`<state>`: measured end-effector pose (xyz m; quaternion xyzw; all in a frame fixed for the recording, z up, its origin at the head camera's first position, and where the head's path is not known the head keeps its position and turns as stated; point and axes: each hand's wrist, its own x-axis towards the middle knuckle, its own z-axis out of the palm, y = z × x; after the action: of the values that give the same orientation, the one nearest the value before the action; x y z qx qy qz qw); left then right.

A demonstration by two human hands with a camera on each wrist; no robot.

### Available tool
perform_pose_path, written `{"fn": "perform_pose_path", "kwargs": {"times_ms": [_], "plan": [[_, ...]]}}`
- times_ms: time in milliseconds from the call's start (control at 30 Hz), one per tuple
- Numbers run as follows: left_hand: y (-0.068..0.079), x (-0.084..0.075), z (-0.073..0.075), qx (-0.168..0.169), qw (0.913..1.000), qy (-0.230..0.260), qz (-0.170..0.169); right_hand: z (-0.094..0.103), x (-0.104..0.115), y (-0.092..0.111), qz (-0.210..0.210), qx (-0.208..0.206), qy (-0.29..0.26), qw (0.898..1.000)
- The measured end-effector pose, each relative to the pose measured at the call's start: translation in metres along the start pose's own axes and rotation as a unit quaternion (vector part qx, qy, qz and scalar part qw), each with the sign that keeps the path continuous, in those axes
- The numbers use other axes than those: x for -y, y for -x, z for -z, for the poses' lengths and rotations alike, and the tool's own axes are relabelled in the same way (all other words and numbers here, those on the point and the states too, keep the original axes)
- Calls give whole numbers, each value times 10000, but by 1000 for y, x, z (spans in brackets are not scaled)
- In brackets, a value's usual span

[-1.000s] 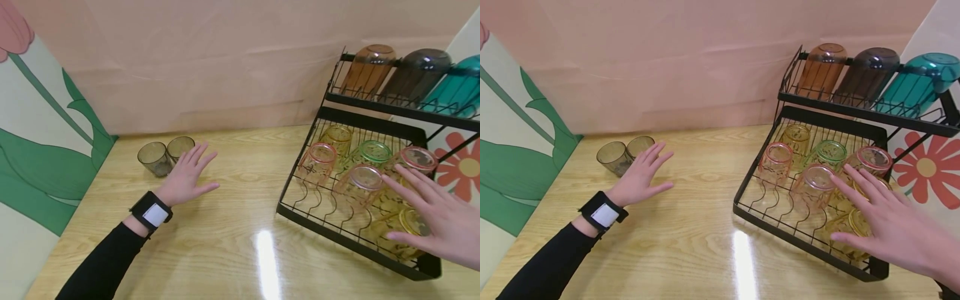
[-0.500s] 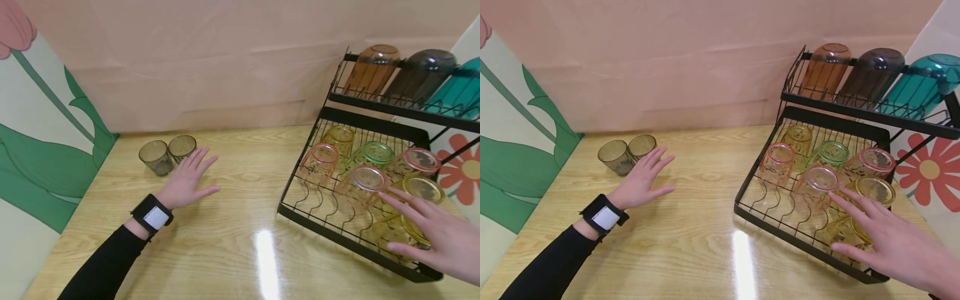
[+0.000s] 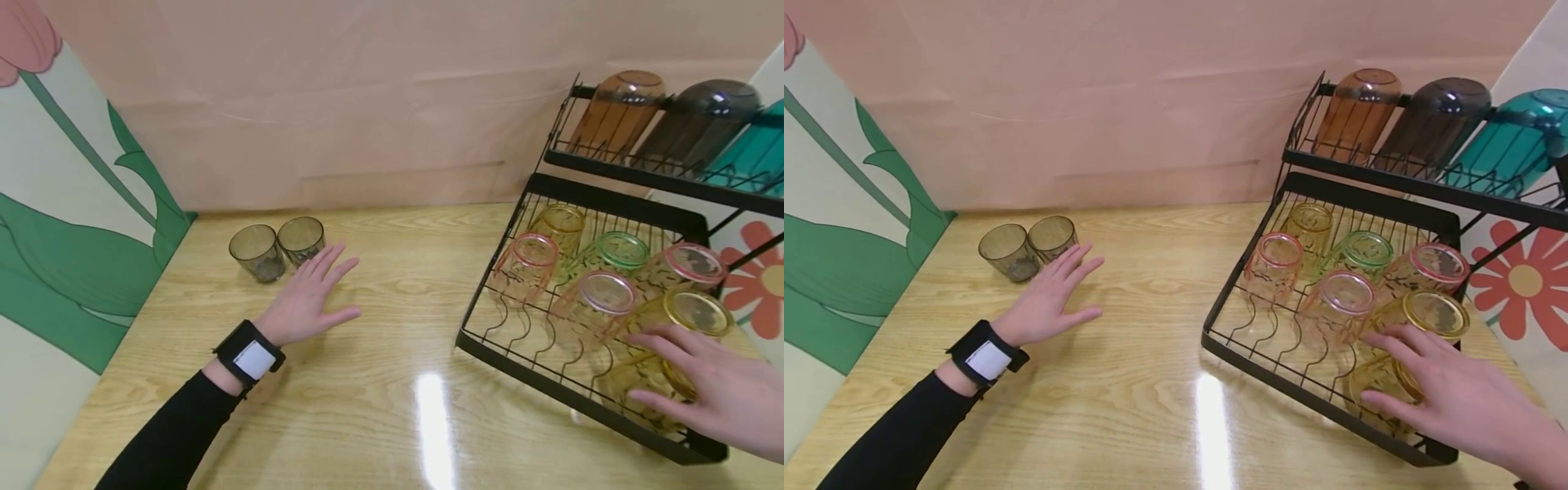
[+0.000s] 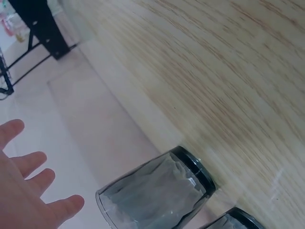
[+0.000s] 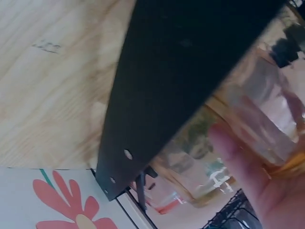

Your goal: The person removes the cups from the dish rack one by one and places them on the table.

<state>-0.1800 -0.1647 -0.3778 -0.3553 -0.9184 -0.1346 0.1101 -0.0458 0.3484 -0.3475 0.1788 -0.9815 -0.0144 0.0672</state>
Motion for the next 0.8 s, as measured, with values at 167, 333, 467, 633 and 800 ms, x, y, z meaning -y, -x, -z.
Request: {"fn": "perform_pose_path", "kwargs": {"times_ms": [167, 333, 467, 633, 800], "plan": [[0, -4, 1, 43, 10000, 68, 11, -6, -3, -1, 466, -836, 177, 9953], [1, -6, 1, 82, 9999, 107, 43, -9, -5, -1, 668, -1181, 287, 9903], [1, -6, 1, 103, 9999, 108, 86, -9, -5, -2, 773, -1336, 274, 9876], [2, -6, 0, 7, 9999, 115, 60, -7, -3, -3, 765, -1292, 347, 9881], [3, -6, 0, -32, 9999, 160, 37, -1, -3, -6, 887, -1395, 85, 9862]]}}
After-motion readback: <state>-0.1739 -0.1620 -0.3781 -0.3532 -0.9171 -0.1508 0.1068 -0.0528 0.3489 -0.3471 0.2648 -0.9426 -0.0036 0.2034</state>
